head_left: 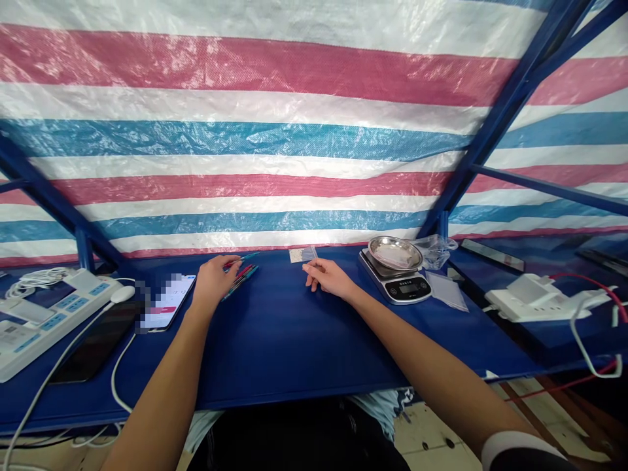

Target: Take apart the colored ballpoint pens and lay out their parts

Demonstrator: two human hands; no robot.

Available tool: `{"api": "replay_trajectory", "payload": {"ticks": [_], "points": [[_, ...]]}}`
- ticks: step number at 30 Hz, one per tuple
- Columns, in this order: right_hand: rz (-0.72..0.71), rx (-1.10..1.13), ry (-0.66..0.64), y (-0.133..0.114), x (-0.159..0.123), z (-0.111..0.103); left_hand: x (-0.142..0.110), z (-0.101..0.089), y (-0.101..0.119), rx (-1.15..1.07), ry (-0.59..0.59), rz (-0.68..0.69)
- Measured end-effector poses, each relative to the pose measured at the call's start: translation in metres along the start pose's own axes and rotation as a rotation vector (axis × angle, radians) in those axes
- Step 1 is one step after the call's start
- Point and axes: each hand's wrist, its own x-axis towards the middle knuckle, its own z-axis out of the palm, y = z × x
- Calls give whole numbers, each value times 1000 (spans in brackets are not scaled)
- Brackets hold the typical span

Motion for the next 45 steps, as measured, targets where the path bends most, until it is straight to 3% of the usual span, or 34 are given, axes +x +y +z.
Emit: {"api": "replay_trajectory", "payload": {"ticks": [2,8,18,23,28,35,37,41,43,45], "points": [[-8,-11,-7,1,0,0,-1,-2,-3,-144,4,-73],[-20,-35,-33,4,1,0,-2,5,20,-927,-7,-206],[-35,-52,-62,3,0,0,-8,11,40,-1106,-169,-102],[-38,-60,-65,5,1,0,-12,21,43,-1041,-298,-5],[-35,-69,-73,5,1,0,-17,27,48,-981,-424,-22],[-22,-65,-79,2,-1,0,-11,17,39,-1016,-285,-14],[-16,-67,-80,1,-2,0,-6,11,28,-878,-203,-29],[-16,-74,-83,1,-1,0,1,2,-2,-301,28,-2],[-18,-73,-83,2,-1,0,2,0,-15,-86,64,55],[-24,-69,-83,3,0,1,2,0,-23,45,12,81]]}}
